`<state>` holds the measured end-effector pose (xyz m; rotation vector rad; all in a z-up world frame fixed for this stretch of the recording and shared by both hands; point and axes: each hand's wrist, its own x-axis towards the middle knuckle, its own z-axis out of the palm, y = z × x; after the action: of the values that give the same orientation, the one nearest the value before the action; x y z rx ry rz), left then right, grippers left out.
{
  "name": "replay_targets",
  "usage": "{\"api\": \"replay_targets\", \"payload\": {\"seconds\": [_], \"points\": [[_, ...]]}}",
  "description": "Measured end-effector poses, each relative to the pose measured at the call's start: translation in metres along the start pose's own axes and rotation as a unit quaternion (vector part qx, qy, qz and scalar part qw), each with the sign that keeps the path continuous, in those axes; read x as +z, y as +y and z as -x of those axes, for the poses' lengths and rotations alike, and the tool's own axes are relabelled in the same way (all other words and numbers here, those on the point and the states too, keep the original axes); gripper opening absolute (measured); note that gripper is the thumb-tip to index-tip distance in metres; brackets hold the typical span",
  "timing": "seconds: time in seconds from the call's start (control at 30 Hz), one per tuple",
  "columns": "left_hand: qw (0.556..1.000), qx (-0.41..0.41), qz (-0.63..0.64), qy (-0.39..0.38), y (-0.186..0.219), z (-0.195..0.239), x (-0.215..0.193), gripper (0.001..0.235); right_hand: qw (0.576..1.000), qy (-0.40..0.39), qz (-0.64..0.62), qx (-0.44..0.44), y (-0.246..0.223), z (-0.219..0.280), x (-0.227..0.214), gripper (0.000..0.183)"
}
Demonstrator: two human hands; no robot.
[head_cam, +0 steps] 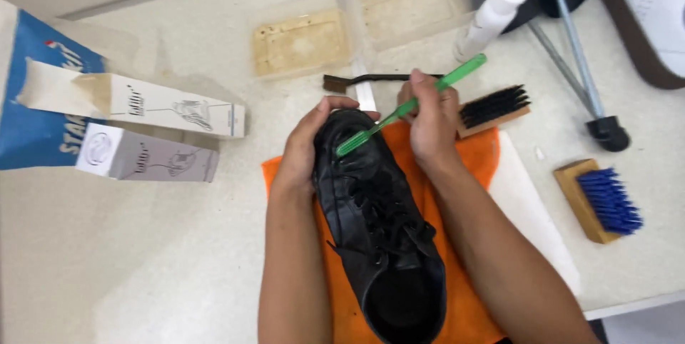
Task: The person cleans a black leather shoe using a green toothbrush. They scrub the upper surface, the toe area, and the laces while holding the shoe on an orange towel. The person rotates the shoe to access different sides and continues scrubbing the interior opening.
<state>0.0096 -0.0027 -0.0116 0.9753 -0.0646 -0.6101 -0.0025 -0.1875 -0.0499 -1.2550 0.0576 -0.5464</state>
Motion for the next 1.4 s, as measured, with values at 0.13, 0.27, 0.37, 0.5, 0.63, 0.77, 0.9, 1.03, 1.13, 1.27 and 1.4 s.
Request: {"api": "replay_targets", "payload": {"seconds": [0.13,0.27,0.37,0.5,0.63,0.77,0.9,1.03,1.13,1.27,1.4], "points": [[1.000,-0.004,0.014,-0.005,0.010,0.002,0.010,0.057,0.999,-0.035,0.011,0.005,-0.008,0.010,0.012,0.049],[0.999,0.016,0.001,0.040,-0.003,-0.002,0.005,0.052,0.999,-0.035,0.009,0.036,-0.006,0.010,0.014,0.050],[0.999,0.029,0.008,0.045,-0.006,-0.002,-0.002,0.050,0.998,-0.052,0.003,0.034,0.004,0.013,0.009,0.047],[0.999,0.025,0.031,0.010,-0.005,-0.005,-0.006,0.049,0.996,-0.074,0.057,0.003,-0.004,0.017,0.008,0.038],[0.999,0.031,0.039,-0.005,0.009,0.010,0.010,0.049,0.997,-0.050,0.057,-0.028,-0.008,0.000,-0.001,0.050],[0.998,0.037,0.052,-0.021,0.005,0.007,0.006,0.049,0.995,-0.071,0.064,-0.039,0.001,0.006,-0.005,0.047],[0.997,0.032,0.067,-0.029,0.009,0.013,0.012,0.048,0.998,-0.039,0.003,-0.047,0.009,0.004,-0.016,0.043],[0.997,0.034,0.065,-0.025,-0.006,-0.003,-0.009,0.047,1.000,0.002,-0.025,0.000,-0.005,-0.001,-0.011,0.043],[0.997,0.035,0.057,-0.024,0.006,0.009,0.009,0.048,1.000,-0.022,0.006,-0.008,0.007,0.005,-0.014,0.043],[0.997,0.039,0.061,-0.025,0.008,0.009,0.008,0.047,1.000,-0.012,0.016,0.007,-0.003,0.005,-0.014,0.042],[0.998,0.035,0.055,-0.020,0.011,0.013,0.013,0.047,1.000,0.002,-0.010,0.025,-0.011,0.005,-0.006,0.039]]}}
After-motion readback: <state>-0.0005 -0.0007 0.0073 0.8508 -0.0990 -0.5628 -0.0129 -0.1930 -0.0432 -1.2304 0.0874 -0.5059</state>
